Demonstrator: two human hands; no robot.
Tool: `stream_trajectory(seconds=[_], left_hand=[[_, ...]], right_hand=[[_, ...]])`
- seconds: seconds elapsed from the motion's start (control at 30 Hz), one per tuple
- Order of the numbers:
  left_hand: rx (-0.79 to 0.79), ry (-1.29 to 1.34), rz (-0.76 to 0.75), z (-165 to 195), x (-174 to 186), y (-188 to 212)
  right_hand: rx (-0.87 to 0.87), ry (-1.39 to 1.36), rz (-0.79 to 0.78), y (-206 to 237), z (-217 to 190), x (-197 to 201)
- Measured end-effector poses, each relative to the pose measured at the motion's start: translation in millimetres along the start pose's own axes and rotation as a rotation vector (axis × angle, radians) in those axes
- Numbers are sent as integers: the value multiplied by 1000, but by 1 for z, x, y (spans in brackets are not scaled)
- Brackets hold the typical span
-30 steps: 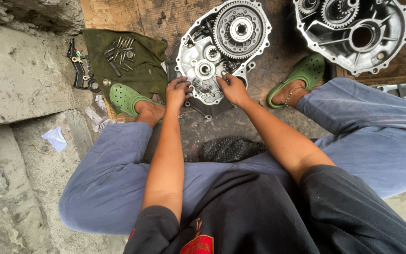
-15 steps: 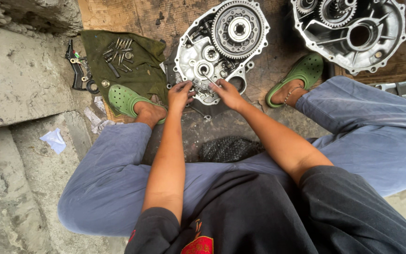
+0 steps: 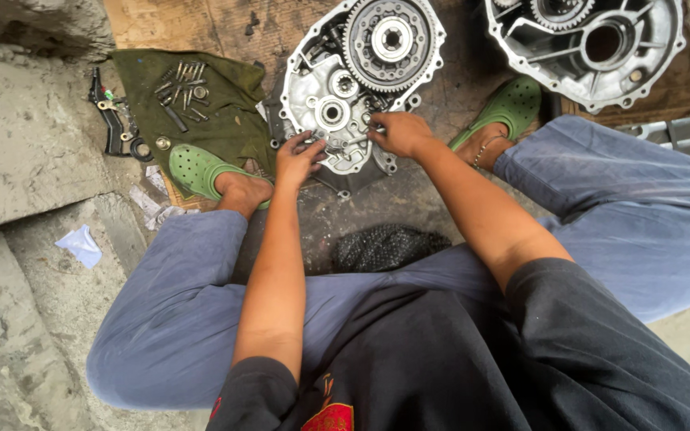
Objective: The person uses a rubber mallet to separate the two halves of a motorcycle engine casing. After prying the halves apart, they remove a small internal component from one side.
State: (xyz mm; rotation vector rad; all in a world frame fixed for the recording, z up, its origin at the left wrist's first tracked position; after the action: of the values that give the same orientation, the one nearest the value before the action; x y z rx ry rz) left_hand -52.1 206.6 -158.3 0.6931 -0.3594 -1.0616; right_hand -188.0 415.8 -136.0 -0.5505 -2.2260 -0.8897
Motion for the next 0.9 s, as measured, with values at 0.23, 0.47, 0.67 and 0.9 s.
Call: stream_trajectory(seconds=[0.23, 0.47, 0.67, 0.9], left_hand=[[60, 26, -37, 4, -5, 2], [48, 62, -62, 5, -6, 4], [69, 13, -54, 12, -11, 4], [58, 45, -73, 10, -4, 1]], right_hand=[[-175, 12, -187, 13, -1, -28], [-84, 170, -114, -10, -10, 4], [438, 570, 85, -62, -69, 43], [-160, 51, 108, -34, -26, 41]])
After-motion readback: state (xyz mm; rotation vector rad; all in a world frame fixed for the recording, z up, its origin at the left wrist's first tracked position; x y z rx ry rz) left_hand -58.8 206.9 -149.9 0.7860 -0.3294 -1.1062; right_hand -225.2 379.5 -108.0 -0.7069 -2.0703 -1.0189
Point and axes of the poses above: each hand's wrist, its own y-axis away from the middle knuckle, its own x-axis out of the back of the hand, z = x × y, the point moved 1 cm from there along -y, towards the middle knuckle, and after that the axes turned 4 degrees about -z, right-handed, at the moved point
